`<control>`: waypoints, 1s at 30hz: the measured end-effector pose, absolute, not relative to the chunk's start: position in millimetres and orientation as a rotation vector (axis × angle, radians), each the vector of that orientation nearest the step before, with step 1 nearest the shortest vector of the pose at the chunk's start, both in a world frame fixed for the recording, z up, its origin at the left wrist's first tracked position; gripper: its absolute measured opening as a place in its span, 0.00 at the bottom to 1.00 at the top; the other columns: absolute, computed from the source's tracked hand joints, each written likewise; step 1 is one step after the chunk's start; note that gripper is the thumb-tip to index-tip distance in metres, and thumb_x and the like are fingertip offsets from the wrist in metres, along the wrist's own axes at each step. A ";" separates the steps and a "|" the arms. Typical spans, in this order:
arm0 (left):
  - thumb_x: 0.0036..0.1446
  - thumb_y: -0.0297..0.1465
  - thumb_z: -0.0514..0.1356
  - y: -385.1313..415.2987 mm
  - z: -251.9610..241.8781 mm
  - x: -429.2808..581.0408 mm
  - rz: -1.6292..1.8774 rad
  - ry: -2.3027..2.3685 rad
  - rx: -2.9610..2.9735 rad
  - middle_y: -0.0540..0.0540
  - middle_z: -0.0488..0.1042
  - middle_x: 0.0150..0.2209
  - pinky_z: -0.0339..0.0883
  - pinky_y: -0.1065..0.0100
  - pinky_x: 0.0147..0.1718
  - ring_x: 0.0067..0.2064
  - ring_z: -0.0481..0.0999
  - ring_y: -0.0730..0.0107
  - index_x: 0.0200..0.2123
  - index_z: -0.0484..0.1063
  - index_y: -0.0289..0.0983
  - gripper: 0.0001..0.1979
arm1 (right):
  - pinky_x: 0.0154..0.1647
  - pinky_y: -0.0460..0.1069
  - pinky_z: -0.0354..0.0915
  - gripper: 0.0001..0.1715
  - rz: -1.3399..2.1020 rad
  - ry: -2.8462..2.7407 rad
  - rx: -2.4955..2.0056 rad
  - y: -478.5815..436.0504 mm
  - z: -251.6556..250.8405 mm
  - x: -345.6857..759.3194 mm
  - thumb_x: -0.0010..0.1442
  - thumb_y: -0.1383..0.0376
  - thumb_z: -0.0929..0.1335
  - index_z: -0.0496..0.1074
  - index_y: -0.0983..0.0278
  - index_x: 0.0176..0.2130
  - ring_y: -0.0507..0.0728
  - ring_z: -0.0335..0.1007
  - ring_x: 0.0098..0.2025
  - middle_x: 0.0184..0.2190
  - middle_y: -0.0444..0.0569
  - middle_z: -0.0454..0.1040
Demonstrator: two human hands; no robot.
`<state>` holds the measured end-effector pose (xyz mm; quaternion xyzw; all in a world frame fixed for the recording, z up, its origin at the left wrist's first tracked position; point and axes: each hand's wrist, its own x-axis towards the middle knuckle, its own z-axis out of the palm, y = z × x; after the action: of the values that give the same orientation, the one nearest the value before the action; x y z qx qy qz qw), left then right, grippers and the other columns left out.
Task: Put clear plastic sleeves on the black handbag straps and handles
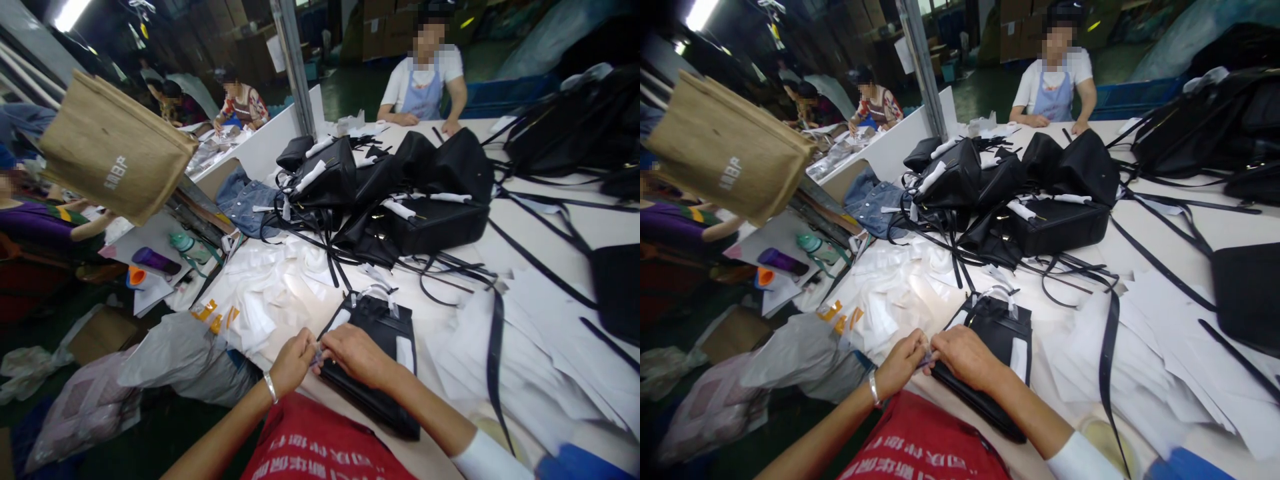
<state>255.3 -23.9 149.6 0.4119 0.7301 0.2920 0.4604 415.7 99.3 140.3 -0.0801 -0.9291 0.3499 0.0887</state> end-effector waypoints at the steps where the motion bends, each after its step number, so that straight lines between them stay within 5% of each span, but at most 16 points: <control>1: 0.59 0.38 0.49 -23.5 149.5 254.5 0.715 1.799 1.011 0.52 0.72 0.22 0.61 0.71 0.27 0.25 0.73 0.71 0.30 0.61 0.38 0.10 | 0.43 0.50 0.56 0.10 1.036 -2.746 -0.284 102.4 138.5 418.0 0.62 0.62 0.61 0.65 0.63 0.42 0.56 0.66 0.39 0.35 0.50 0.72; 8: 0.58 0.39 0.50 -10.1 141.1 257.4 0.719 1.778 0.960 0.52 0.72 0.23 0.61 0.72 0.24 0.24 0.74 0.71 0.30 0.60 0.38 0.11 | 0.43 0.51 0.56 0.08 1.052 -2.754 -0.325 115.1 130.2 418.8 0.62 0.64 0.61 0.67 0.63 0.34 0.56 0.65 0.38 0.31 0.49 0.72; 14: 0.58 0.39 0.49 7.9 132.9 256.3 0.663 1.733 0.927 0.50 0.74 0.23 0.62 0.70 0.23 0.23 0.74 0.69 0.30 0.60 0.38 0.11 | 0.55 0.56 0.49 0.11 1.033 -2.693 -0.434 132.8 114.2 428.3 0.60 0.61 0.64 0.67 0.62 0.43 0.57 0.65 0.44 0.38 0.49 0.72; 19: 0.57 0.38 0.51 31.0 130.9 254.8 0.601 1.767 0.964 0.52 0.72 0.19 0.62 0.70 0.25 0.23 0.73 0.69 0.29 0.61 0.38 0.10 | 0.49 0.54 0.54 0.07 1.036 -2.715 -0.434 143.4 104.8 426.6 0.61 0.63 0.63 0.69 0.63 0.35 0.56 0.65 0.40 0.33 0.49 0.72; 26: 0.55 0.36 0.52 58.4 123.2 257.3 0.547 1.740 0.925 0.52 0.71 0.21 0.60 0.70 0.24 0.22 0.71 0.70 0.28 0.61 0.39 0.08 | 0.53 0.56 0.50 0.11 1.047 -2.670 -0.515 168.4 89.3 435.7 0.59 0.62 0.66 0.68 0.62 0.43 0.58 0.63 0.45 0.38 0.49 0.72; 30: 0.54 0.34 0.52 71.5 117.3 257.5 0.499 1.761 1.042 0.52 0.69 0.21 0.58 0.70 0.24 0.23 0.70 0.71 0.26 0.61 0.38 0.07 | 0.50 0.54 0.52 0.06 1.015 -2.693 -0.560 179.8 73.6 437.5 0.59 0.65 0.64 0.70 0.63 0.37 0.57 0.64 0.42 0.34 0.49 0.72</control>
<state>257.5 71.5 117.3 0.4299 0.7266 0.2059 0.4948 437.5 179.8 73.6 -0.1898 -0.9135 0.3442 0.1048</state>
